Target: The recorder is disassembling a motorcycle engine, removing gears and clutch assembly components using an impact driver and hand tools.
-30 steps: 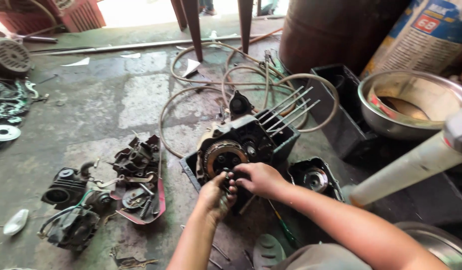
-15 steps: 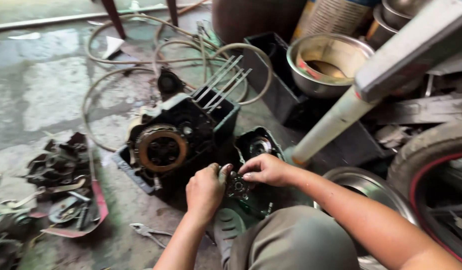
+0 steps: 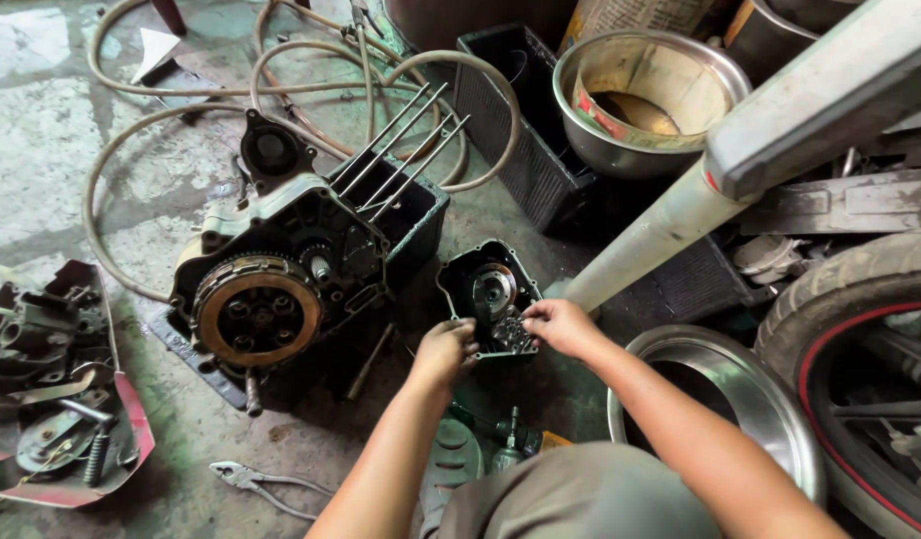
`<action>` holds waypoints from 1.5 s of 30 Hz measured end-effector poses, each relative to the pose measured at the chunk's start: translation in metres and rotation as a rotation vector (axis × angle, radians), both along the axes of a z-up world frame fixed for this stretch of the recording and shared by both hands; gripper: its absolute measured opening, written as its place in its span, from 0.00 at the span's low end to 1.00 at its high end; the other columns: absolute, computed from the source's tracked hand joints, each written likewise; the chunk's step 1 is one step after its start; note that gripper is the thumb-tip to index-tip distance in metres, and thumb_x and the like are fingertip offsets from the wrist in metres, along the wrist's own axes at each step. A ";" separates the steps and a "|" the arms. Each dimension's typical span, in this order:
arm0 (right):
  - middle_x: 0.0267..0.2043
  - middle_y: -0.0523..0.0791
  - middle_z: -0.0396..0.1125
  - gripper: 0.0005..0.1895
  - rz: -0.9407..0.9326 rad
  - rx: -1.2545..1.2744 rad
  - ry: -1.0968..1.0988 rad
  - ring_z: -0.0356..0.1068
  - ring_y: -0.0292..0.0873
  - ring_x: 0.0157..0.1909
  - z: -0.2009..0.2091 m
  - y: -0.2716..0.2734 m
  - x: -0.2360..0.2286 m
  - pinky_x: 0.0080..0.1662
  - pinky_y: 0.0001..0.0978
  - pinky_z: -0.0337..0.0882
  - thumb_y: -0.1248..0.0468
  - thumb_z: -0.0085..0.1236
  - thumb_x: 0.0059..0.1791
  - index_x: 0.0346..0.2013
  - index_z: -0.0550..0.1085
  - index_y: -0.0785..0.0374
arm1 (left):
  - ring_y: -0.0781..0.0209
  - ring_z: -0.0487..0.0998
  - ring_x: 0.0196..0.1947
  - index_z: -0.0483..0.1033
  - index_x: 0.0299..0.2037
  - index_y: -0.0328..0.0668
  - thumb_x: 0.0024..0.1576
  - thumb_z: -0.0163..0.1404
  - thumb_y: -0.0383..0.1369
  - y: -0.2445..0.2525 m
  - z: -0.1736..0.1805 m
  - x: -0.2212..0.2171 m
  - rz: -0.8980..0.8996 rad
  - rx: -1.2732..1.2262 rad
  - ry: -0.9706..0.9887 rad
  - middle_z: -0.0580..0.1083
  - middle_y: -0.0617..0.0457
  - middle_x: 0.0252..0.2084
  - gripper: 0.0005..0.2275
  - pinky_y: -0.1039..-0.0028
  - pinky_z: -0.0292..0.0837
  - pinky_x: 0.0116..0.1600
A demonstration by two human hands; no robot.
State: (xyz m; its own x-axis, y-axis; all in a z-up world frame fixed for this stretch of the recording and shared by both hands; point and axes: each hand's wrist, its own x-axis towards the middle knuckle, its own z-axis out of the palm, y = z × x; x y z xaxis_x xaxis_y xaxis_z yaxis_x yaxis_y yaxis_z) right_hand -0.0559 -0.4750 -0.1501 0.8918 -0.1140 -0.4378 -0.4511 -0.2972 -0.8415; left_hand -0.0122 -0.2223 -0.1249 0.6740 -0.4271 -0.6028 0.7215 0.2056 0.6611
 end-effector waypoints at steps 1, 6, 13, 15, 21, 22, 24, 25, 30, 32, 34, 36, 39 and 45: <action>0.33 0.44 0.76 0.11 -0.035 -0.074 -0.026 0.75 0.38 0.30 -0.012 -0.003 0.004 0.36 0.31 0.75 0.66 0.60 0.50 0.45 0.79 0.69 | 0.67 0.70 0.29 0.76 0.55 0.36 0.59 0.51 0.33 -0.014 -0.017 0.007 -0.004 0.013 0.005 0.72 0.55 0.33 0.15 0.75 0.66 0.34; 0.35 0.45 0.76 0.13 -0.028 -0.100 -0.151 0.74 0.37 0.32 -0.055 -0.005 0.004 0.37 0.31 0.75 0.67 0.59 0.50 0.48 0.78 0.68 | 0.62 0.75 0.48 0.71 0.60 0.36 0.56 0.55 0.31 -0.056 -0.040 0.021 0.035 0.115 -0.053 0.76 0.50 0.48 0.21 0.68 0.69 0.52; 0.41 0.47 0.77 0.18 0.033 -0.010 -0.204 0.74 0.39 0.38 -0.039 -0.025 0.027 0.43 0.32 0.74 0.65 0.60 0.49 0.53 0.79 0.66 | 0.59 0.79 0.49 0.78 0.55 0.35 0.55 0.56 0.37 0.010 0.018 0.003 -0.180 0.218 -0.466 0.80 0.48 0.47 0.19 0.70 0.71 0.55; 0.41 0.49 0.77 0.18 0.100 -0.043 -0.260 0.73 0.40 0.38 0.030 0.006 0.048 0.43 0.33 0.74 0.63 0.61 0.49 0.52 0.79 0.65 | 0.61 0.81 0.48 0.79 0.53 0.38 0.56 0.56 0.40 0.067 0.103 -0.003 -0.291 0.373 -0.624 0.81 0.49 0.46 0.18 0.71 0.73 0.54; 0.50 0.43 0.74 0.22 0.659 -0.761 -0.627 0.75 0.48 0.44 0.270 0.185 0.043 0.45 0.38 0.74 0.51 0.60 0.46 0.54 0.76 0.49 | 0.47 0.78 0.45 0.82 0.41 0.50 0.54 0.59 0.44 0.203 0.257 0.008 -0.655 1.223 -1.432 0.78 0.49 0.42 0.11 0.57 0.75 0.46; 0.50 0.44 0.73 0.23 0.753 -0.775 -0.831 0.74 0.49 0.46 0.277 0.205 0.050 0.45 0.40 0.73 0.53 0.60 0.46 0.55 0.75 0.53 | 0.47 0.78 0.44 0.81 0.44 0.48 0.50 0.58 0.40 0.223 0.247 0.019 -0.486 1.178 -1.622 0.77 0.49 0.44 0.13 0.58 0.76 0.45; 0.50 0.46 0.72 0.24 0.845 -0.799 -1.040 0.73 0.51 0.47 0.278 0.238 0.063 0.45 0.41 0.73 0.56 0.60 0.46 0.57 0.74 0.57 | 0.48 0.79 0.44 0.79 0.46 0.47 0.47 0.58 0.36 0.247 0.236 0.035 -0.296 1.115 -1.814 0.76 0.49 0.47 0.16 0.60 0.76 0.44; 0.47 0.46 0.71 0.24 0.870 -0.837 -1.099 0.72 0.50 0.44 0.273 0.254 0.069 0.43 0.42 0.72 0.57 0.60 0.45 0.55 0.75 0.58 | 0.47 0.78 0.43 0.79 0.48 0.49 0.46 0.57 0.34 0.254 0.235 0.038 -0.362 1.235 -1.778 0.75 0.49 0.45 0.18 0.59 0.75 0.43; 0.39 0.44 0.67 0.17 0.819 -1.050 -1.242 0.70 0.48 0.40 0.238 0.297 0.085 0.40 0.42 0.70 0.62 0.60 0.42 0.45 0.77 0.56 | 0.51 0.77 0.44 0.81 0.45 0.50 0.47 0.53 0.28 0.256 0.221 0.048 -0.408 1.413 -1.749 0.72 0.49 0.43 0.15 0.61 0.75 0.44; 0.38 0.42 0.67 0.09 0.744 -1.160 -1.257 0.70 0.45 0.39 0.229 0.299 0.086 0.41 0.39 0.69 0.64 0.59 0.45 0.40 0.77 0.55 | 0.52 0.77 0.44 0.80 0.35 0.47 0.53 0.51 0.29 0.255 0.220 0.052 -0.503 1.456 -1.737 0.73 0.51 0.42 0.05 0.61 0.76 0.46; 0.37 0.42 0.67 0.07 0.715 -1.119 -1.267 0.71 0.46 0.39 0.228 0.299 0.087 0.43 0.39 0.70 0.64 0.57 0.46 0.39 0.76 0.56 | 0.53 0.78 0.43 0.80 0.34 0.46 0.52 0.51 0.29 0.258 0.212 0.058 -0.470 1.447 -1.776 0.73 0.51 0.42 0.04 0.61 0.76 0.46; 0.36 0.43 0.68 0.05 0.682 -1.083 -1.267 0.71 0.46 0.39 0.228 0.298 0.081 0.44 0.40 0.71 0.65 0.56 0.48 0.38 0.75 0.57 | 0.53 0.78 0.43 0.80 0.33 0.45 0.52 0.51 0.29 0.257 0.210 0.060 -0.443 1.427 -1.818 0.73 0.51 0.42 0.04 0.61 0.77 0.45; 0.34 0.46 0.70 0.12 0.431 -0.763 -1.267 0.71 0.50 0.34 0.210 0.296 0.068 0.38 0.39 0.72 0.58 0.61 0.43 0.37 0.76 0.61 | 0.52 0.78 0.42 0.79 0.33 0.43 0.54 0.51 0.29 0.254 0.223 0.055 -0.543 1.452 -1.852 0.73 0.50 0.41 0.04 0.62 0.77 0.45; 0.31 0.43 0.67 0.12 -0.271 0.485 -0.416 0.64 0.40 0.30 0.132 0.307 0.049 0.33 0.33 0.65 0.63 0.60 0.47 0.44 0.78 0.65 | 0.46 0.78 0.37 0.82 0.33 0.40 0.43 0.59 0.32 0.265 0.247 0.057 -0.107 0.956 -1.572 0.75 0.46 0.37 0.09 0.62 0.76 0.42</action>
